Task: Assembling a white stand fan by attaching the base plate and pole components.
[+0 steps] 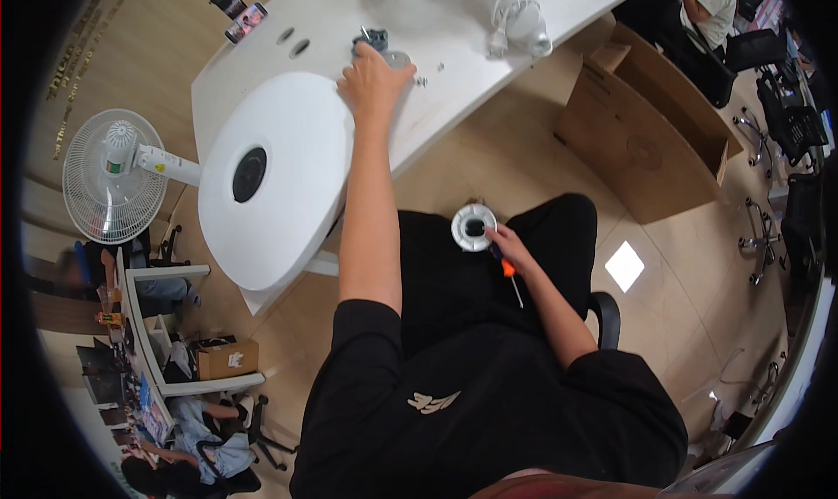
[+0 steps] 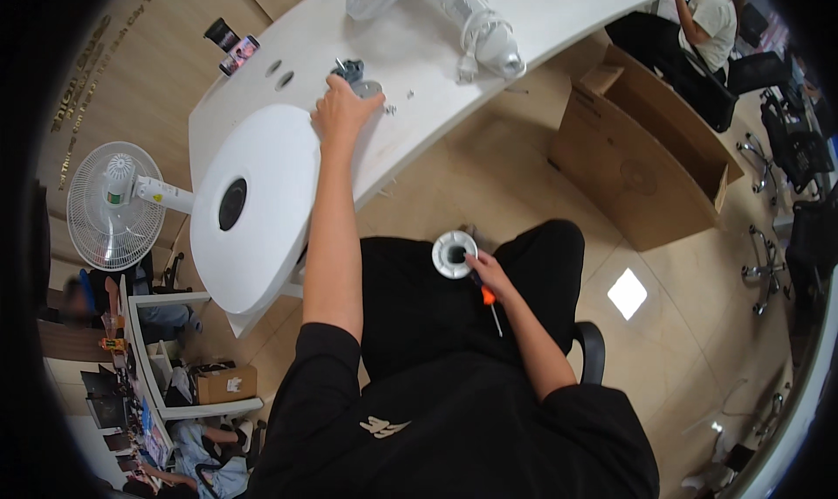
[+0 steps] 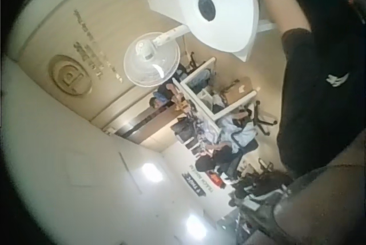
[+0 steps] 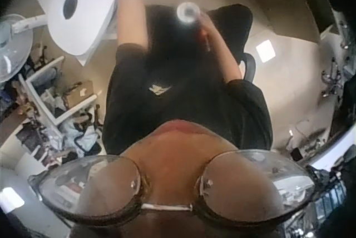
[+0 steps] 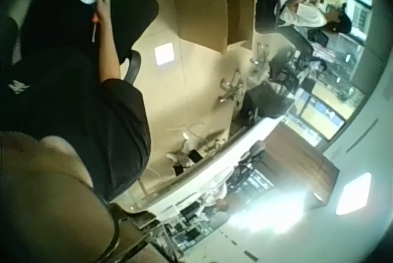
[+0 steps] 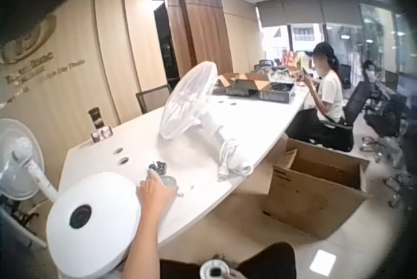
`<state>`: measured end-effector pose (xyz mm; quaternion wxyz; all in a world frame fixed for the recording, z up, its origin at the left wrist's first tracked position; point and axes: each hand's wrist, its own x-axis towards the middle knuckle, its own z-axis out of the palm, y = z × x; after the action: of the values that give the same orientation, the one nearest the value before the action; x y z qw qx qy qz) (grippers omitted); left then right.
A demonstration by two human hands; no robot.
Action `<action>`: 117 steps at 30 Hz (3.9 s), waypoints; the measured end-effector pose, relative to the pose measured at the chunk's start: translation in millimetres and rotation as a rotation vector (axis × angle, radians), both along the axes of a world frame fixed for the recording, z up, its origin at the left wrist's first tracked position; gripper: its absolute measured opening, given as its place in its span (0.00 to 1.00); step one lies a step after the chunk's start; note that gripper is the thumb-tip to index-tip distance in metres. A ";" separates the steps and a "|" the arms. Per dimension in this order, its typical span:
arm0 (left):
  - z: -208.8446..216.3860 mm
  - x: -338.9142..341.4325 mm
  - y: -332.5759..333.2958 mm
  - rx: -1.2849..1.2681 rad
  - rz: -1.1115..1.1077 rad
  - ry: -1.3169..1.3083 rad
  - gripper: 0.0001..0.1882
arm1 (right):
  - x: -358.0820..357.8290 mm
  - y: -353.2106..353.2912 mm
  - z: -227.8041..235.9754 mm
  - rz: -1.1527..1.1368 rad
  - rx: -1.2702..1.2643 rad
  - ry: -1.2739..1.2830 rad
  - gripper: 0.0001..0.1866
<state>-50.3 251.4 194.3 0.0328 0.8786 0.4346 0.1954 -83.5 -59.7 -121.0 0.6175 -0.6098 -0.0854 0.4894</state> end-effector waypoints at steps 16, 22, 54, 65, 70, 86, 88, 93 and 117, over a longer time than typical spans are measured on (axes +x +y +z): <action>-67.0 -138.4 -156.4 0.120 -0.683 -0.585 0.12 | 4.1 -8.9 24.9 -0.057 0.087 0.012 0.14; -171.9 -192.1 -200.1 -0.859 -0.382 -0.474 0.17 | -4.4 -27.2 73.4 -0.163 0.158 -0.078 0.15; -102.3 -96.8 -223.1 -2.046 -1.101 -0.422 0.63 | 9.7 -146.5 238.7 -0.453 0.114 -0.539 0.25; -119.8 -125.0 -213.5 -1.748 -1.054 -0.413 0.52 | 30.2 -49.5 283.0 -0.139 0.298 -0.632 0.34; -127.6 -133.9 -205.5 -1.443 -0.942 -0.529 0.37 | 2.5 -28.3 283.0 0.002 0.400 -0.666 0.36; -179.8 -181.2 -199.0 -1.240 -0.688 -0.428 0.34 | -31.1 -9.7 226.2 0.206 0.214 -0.705 0.35; -159.8 -194.4 -193.5 -0.954 -0.770 -0.366 0.36 | -28.8 -9.8 227.8 0.219 0.187 -0.673 0.35; -89.2 -233.9 -177.9 -0.851 -0.514 -0.341 0.24 | -25.2 -14.7 230.0 0.235 0.144 -0.811 0.34; -48.2 -219.5 -262.8 -2.183 -0.425 -1.227 0.30 | -34.7 -13.1 208.9 0.268 0.299 -0.771 0.29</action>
<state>-269.9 -11.4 146.1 0.9627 0.2126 0.1335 0.1013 -118.2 -72.8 87.9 0.5531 -0.6353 -0.4581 0.2841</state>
